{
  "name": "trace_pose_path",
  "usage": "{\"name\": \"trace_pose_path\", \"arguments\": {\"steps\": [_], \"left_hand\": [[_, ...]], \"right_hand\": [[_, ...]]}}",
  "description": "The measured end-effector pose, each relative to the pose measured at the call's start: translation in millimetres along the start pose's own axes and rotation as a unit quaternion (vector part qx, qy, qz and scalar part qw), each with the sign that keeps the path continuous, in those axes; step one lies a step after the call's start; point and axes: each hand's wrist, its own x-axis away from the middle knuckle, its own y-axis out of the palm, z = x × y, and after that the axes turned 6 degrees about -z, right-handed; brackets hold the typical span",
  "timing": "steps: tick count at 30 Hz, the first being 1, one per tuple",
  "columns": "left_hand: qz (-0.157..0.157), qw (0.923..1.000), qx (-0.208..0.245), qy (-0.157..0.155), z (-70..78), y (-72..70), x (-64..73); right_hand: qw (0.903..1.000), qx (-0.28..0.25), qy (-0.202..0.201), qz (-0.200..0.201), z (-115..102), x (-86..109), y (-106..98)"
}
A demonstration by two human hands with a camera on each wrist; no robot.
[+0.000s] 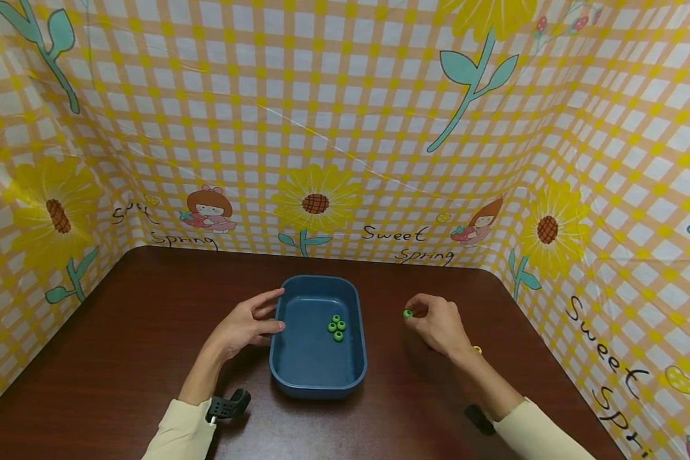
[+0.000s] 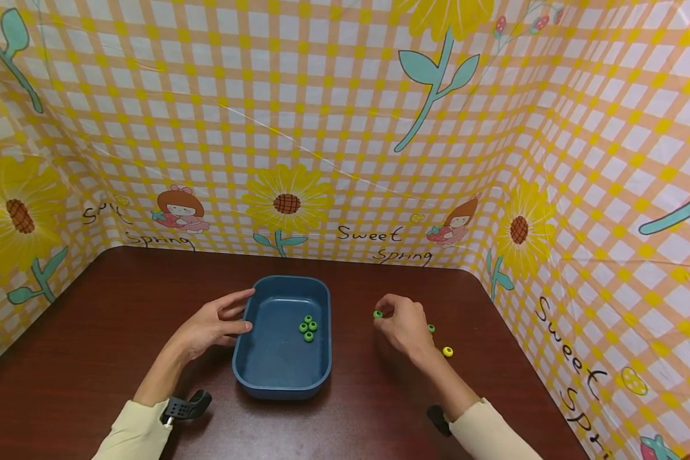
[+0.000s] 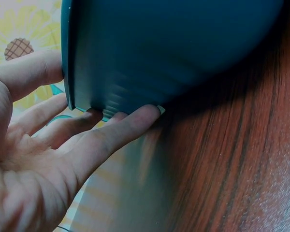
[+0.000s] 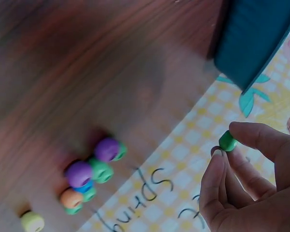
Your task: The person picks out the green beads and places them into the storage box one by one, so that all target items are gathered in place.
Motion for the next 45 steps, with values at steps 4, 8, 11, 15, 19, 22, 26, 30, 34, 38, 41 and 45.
{"name": "trace_pose_path", "arguments": {"steps": [4, 8, 11, 15, 19, 22, 26, 30, 34, 38, 41, 45], "left_hand": [[0.001, 1.0, -0.001, -0.002, -0.5, -0.3, 0.3], [0.003, 1.0, 0.0, -0.005, -1.5, -0.7, 0.9], [0.008, 0.9999, 0.003, -0.009, -2.1, -1.2, 1.2], [0.012, 0.9999, 0.002, -0.011, -2.4, -1.7, 1.3], [0.009, 0.9999, -0.001, -0.009, -2.4, -1.6, 0.6], [0.008, 0.9999, 0.001, -0.009, -1.7, -1.0, 0.2], [0.008, 0.9999, 0.0, -0.008, -0.3, -0.1, 0.2], [0.009, 0.9999, 0.0, -0.009, -0.2, 0.3, 0.5], [0.007, 0.9999, -0.001, -0.007, 0.3, 0.0, 0.9], [0.007, 0.9999, -0.001, -0.007, 1.4, -0.2, 1.1], [0.006, 1.0, 0.0, -0.007, 1.2, -0.2, 0.9], [0.007, 1.0, 0.0, -0.007, 1.0, 0.4, 0.2]], "right_hand": [[0.9999, -0.005, -0.008, -0.006, -14, -4.4, 5], [0.9997, -0.012, -0.016, -0.017, -29, -9.3, 11], [0.9993, -0.018, -0.019, -0.026, -39, -12.9, 16], [0.9987, -0.028, -0.025, -0.035, -51, -16.0, 23], [0.9981, -0.029, -0.036, -0.042, -63, -17.7, 28], [0.9978, -0.027, -0.04, -0.044, -71, -18.8, 31], [0.9978, -0.031, -0.039, -0.044, -80, -20.1, 36], [0.9974, -0.039, -0.04, -0.047, -87, -21.0, 42], [0.9965, -0.045, -0.053, -0.046, -93, -20.9, 47], [0.9958, -0.049, -0.063, -0.046, -98, -20.7, 51], [0.9957, -0.048, -0.062, -0.048, -100, -20.1, 55], [0.9955, -0.044, -0.064, -0.055, -101, -18.2, 61]]}}
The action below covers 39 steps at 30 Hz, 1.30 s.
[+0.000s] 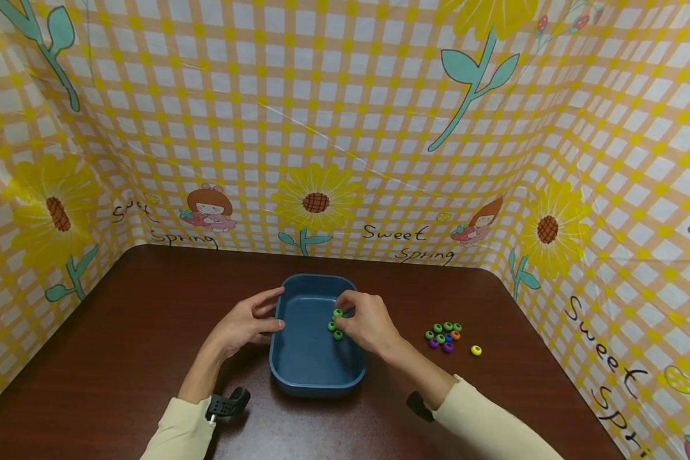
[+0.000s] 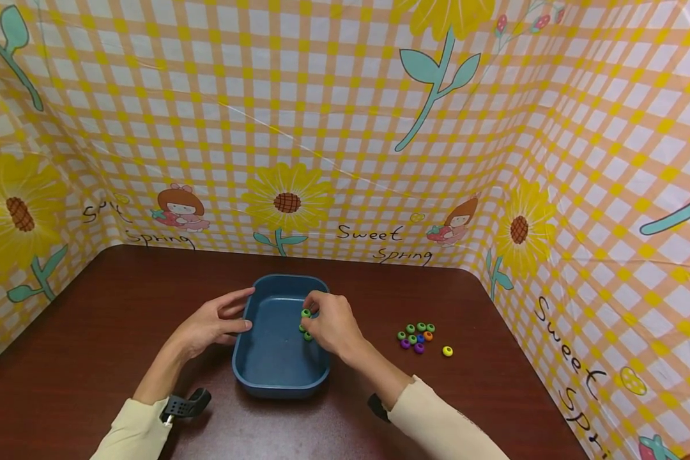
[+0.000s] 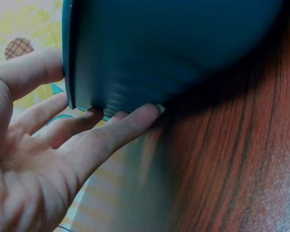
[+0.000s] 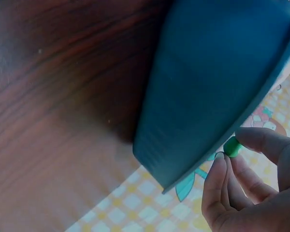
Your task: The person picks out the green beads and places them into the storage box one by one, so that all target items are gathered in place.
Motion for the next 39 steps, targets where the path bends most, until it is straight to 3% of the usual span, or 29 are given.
{"name": "trace_pose_path", "arguments": {"steps": [9, 22, 39], "left_hand": [[0.001, 1.0, 0.001, -0.003, -0.4, 1.3, -0.2], [0.001, 1.0, 0.002, 0.001, -1.6, 1.4, 0.5], [-0.001, 1.0, 0.002, 0.006, -1.8, 0.4, 0.9]], "right_hand": [[0.9998, -0.007, -0.016, 0.009, 5, 0.9, 15], [0.9983, 0.032, -0.036, 0.033, 11, 5.6, 34], [0.9945, 0.078, -0.053, 0.045, 15, 5.4, 43]]}}
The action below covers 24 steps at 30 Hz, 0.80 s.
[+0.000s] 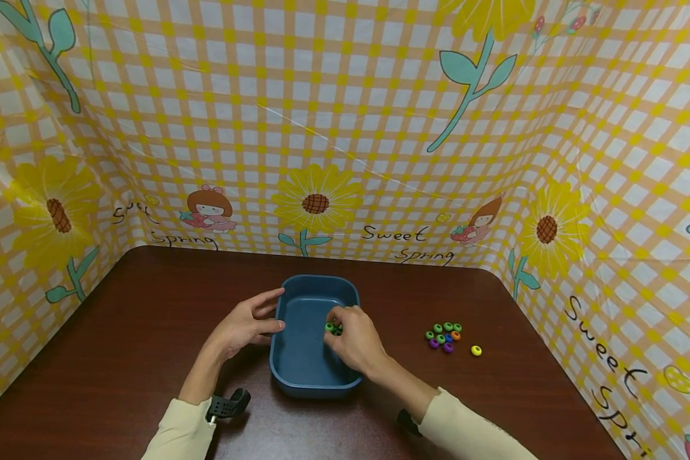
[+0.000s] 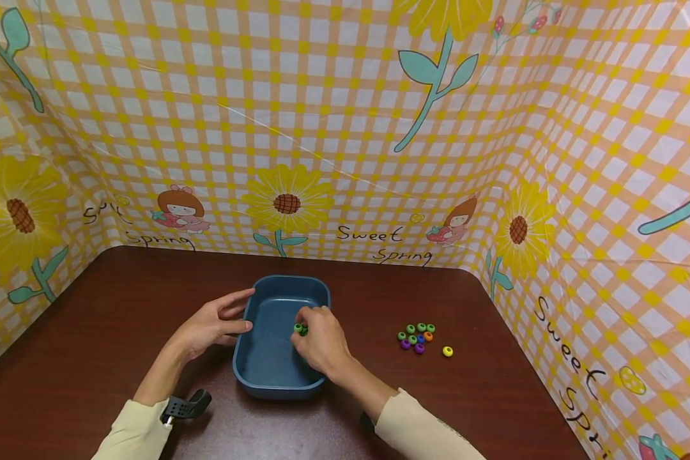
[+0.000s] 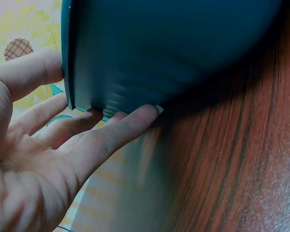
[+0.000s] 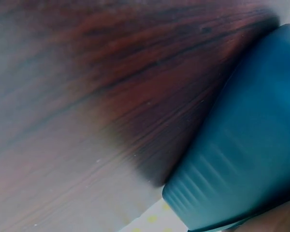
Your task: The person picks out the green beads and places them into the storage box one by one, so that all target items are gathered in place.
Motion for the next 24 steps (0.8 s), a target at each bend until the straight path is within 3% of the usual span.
{"name": "trace_pose_path", "arguments": {"steps": [24], "left_hand": [[0.004, 0.9999, -0.009, -0.003, 1.4, 0.7, 0.4]], "right_hand": [[0.9995, 0.028, -0.012, 0.008, -0.5, 2.8, 2.1]]}}
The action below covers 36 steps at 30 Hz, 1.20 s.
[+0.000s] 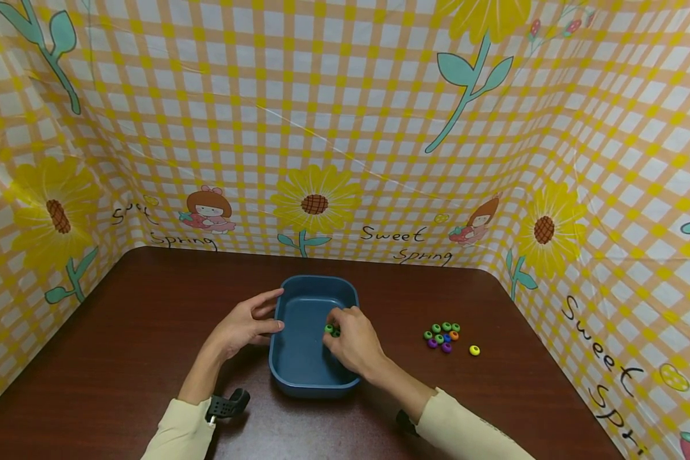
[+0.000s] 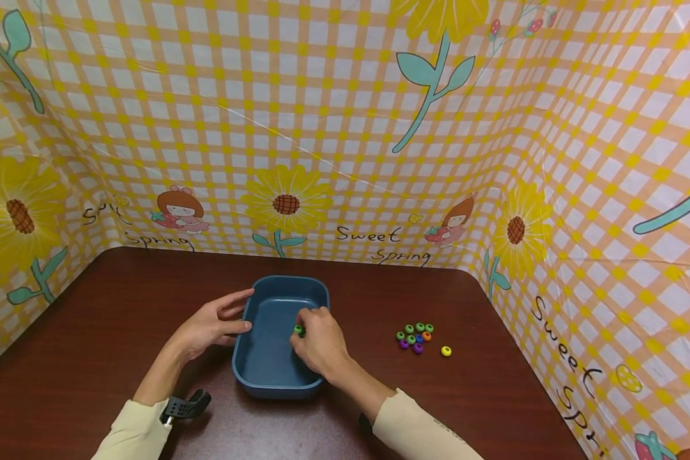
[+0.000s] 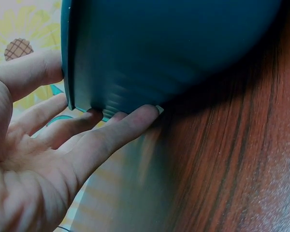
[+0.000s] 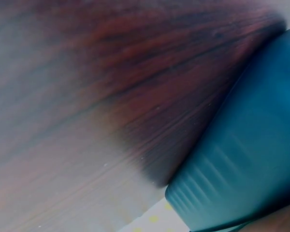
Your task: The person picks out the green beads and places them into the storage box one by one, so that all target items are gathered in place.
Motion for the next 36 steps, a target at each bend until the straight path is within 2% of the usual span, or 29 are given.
{"name": "trace_pose_path", "arguments": {"steps": [7, 28, 36], "left_hand": [[0.005, 1.0, 0.001, -0.003, 0.3, 1.6, -1.5], [0.003, 1.0, 0.001, -0.003, -1.2, 0.9, -0.7], [0.006, 1.0, -0.002, 0.0, -1.0, 1.3, -0.2]], "right_hand": [[0.9999, -0.002, 0.009, -0.005, 0.6, 0.0, 0.0], [1.0, 0.003, -0.002, -0.003, 1.3, -0.3, 1.4], [0.9995, -0.009, 0.021, -0.022, -0.1, -0.6, -0.1]]}}
